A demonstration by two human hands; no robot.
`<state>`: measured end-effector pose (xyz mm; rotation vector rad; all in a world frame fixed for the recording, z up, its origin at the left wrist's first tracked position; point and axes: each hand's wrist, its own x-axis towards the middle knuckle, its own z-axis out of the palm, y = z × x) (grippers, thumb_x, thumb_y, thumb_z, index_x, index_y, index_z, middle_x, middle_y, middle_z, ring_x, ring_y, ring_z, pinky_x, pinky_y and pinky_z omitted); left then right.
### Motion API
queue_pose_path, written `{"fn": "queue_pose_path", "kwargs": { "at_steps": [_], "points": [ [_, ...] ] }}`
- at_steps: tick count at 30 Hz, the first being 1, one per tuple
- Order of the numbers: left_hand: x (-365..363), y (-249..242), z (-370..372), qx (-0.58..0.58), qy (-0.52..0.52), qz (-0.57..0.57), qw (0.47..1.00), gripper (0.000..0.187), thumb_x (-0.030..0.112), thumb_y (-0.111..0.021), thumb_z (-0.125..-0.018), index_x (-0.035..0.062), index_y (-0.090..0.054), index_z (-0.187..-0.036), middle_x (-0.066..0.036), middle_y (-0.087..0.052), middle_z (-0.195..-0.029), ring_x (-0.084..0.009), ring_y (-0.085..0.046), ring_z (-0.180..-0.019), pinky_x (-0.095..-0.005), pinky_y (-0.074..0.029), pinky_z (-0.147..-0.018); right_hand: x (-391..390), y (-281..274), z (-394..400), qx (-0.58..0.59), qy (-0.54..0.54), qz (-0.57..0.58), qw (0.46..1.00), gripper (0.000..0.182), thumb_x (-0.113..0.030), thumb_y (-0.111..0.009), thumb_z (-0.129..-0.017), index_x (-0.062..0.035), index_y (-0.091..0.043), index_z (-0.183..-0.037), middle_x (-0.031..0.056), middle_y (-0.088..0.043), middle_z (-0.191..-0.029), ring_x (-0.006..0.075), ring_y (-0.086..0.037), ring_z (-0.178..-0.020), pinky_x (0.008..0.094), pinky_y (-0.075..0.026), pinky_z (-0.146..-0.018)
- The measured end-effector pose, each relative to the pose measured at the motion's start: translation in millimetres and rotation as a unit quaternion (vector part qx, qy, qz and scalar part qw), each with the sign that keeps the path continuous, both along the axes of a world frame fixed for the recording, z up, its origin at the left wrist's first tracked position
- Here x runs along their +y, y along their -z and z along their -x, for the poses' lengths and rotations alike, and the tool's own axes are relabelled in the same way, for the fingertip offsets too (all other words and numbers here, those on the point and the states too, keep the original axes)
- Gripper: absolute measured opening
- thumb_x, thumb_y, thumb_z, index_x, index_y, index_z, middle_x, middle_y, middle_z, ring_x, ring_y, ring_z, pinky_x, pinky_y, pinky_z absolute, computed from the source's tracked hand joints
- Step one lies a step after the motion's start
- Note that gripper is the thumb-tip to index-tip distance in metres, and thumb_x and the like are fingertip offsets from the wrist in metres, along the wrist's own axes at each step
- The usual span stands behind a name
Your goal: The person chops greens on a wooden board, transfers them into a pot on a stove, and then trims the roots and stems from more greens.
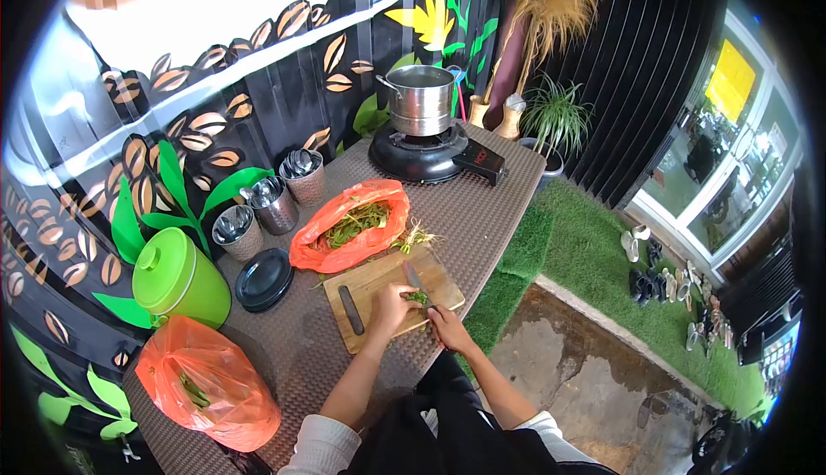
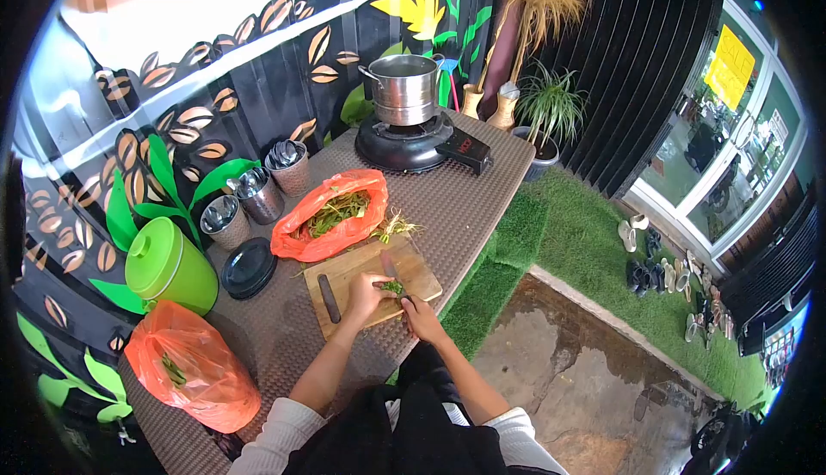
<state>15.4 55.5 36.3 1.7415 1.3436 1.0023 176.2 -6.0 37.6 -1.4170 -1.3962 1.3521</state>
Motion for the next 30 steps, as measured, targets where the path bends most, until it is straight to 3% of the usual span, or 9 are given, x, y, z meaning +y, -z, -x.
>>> {"fn": "queue_pose_path", "kwargs": {
  "at_steps": [5,7,19,23,24,25,27,30],
  "points": [
    [9.8,-8.7,0.7,0.001,0.017,0.005,1.000,0.035,0.008,-0.080,-0.061,0.0018,-0.070,-0.094,-0.019,-0.067,-0.087,-0.0269,-0.067,-0.076,-0.0331,-0.051,-0.069,1.1,-14.4,-1.5,0.011,-0.006,0.002,1.000,0.031,-0.028,-0.037,-0.099,-0.0042,-0.046,-0.080,0.0028,-0.043,-0.046,0.0133,-0.042,-0.032,0.0268,-0.035,-0.033],
    [13.9,-17.6,0.6,0.015,0.024,-0.010,1.000,0.037,0.005,-0.082,-0.057,0.0001,-0.071,-0.092,-0.014,-0.070,-0.085,-0.0177,-0.065,-0.068,-0.0288,-0.051,-0.066,3.2,-21.2,-2.7,0.024,-0.009,0.011,1.000,0.032,-0.028,-0.036,-0.099,-0.0043,-0.046,-0.080,0.0027,-0.043,-0.046,0.0134,-0.041,-0.032,0.0267,-0.035,-0.033],
    [69.1,-79.6,-15.0,0.059,0.051,-0.049,0.996,0.039,0.002,-0.083,-0.050,-0.0003,-0.071,-0.087,-0.013,-0.070,-0.081,-0.0175,-0.066,-0.070,-0.0304,-0.052,-0.064,45.6,-77.0,-20.5,0.081,-0.033,0.006,0.996,0.033,-0.028,-0.034,-0.099,-0.0052,-0.044,-0.078,0.0031,-0.042,-0.046,0.0132,-0.040,-0.033,0.0270,-0.034,-0.035],
    [115.4,-118.9,-26.1,0.108,0.045,-0.087,0.989,0.037,0.002,-0.083,-0.049,-0.0017,-0.071,-0.084,-0.016,-0.069,-0.076,-0.0218,-0.067,-0.065,-0.0312,-0.052,-0.063,96.5,-98.3,-35.7,0.134,-0.060,0.012,0.989,0.033,-0.028,-0.034,-0.099,-0.0054,-0.044,-0.078,0.0031,-0.041,-0.046,0.0131,-0.039,-0.034,0.0264,-0.033,-0.035],
    [128.2,-136.8,-31.2,0.078,0.032,0.025,0.996,0.035,0.003,-0.083,-0.049,-0.0025,-0.071,-0.082,-0.017,-0.068,-0.076,-0.0221,-0.067,-0.066,-0.0312,-0.053,-0.064,106.2,-122.2,-38.1,0.141,-0.049,0.028,0.988,0.032,-0.029,-0.035,-0.099,-0.0051,-0.044,-0.080,0.0031,-0.041,-0.047,0.0130,-0.039,-0.034,0.0261,-0.033,-0.036],
    [147.4,-142.6,-33.8,0.090,0.038,-0.085,0.992,0.037,0.005,-0.085,-0.048,-0.0035,-0.070,-0.080,-0.018,-0.068,-0.076,-0.0222,-0.067,-0.065,-0.0310,-0.053,-0.064,123.4,-133.4,-43.1,0.142,-0.051,0.025,0.988,0.032,-0.029,-0.035,-0.099,-0.0051,-0.044,-0.080,0.0031,-0.041,-0.047,0.0130,-0.039,-0.034,0.0261,-0.033,-0.036],
    [192.8,-163.9,-42.8,0.093,0.042,-0.158,0.982,0.039,0.006,-0.086,-0.046,-0.0041,-0.070,-0.081,-0.018,-0.068,-0.077,-0.0222,-0.068,-0.065,-0.0306,-0.054,-0.065,164.3,-155.5,-56.4,0.150,-0.063,0.009,0.987,0.031,-0.029,-0.035,-0.099,-0.0050,-0.044,-0.082,0.0030,-0.041,-0.047,0.0130,-0.039,-0.034,0.0262,-0.033,-0.035],
    [251.9,-216.4,-64.0,0.079,0.033,-0.145,0.986,0.041,0.006,-0.086,-0.045,-0.0043,-0.070,-0.080,-0.018,-0.068,-0.076,-0.0229,-0.068,-0.067,-0.0297,-0.054,-0.067,234.1,-192.5,-78.9,0.150,-0.076,-0.008,0.986,0.031,-0.030,-0.035,-0.098,-0.0052,-0.044,-0.083,0.0031,-0.041,-0.046,0.0131,-0.039,-0.034,0.0267,-0.032,-0.033]
  ]
}}
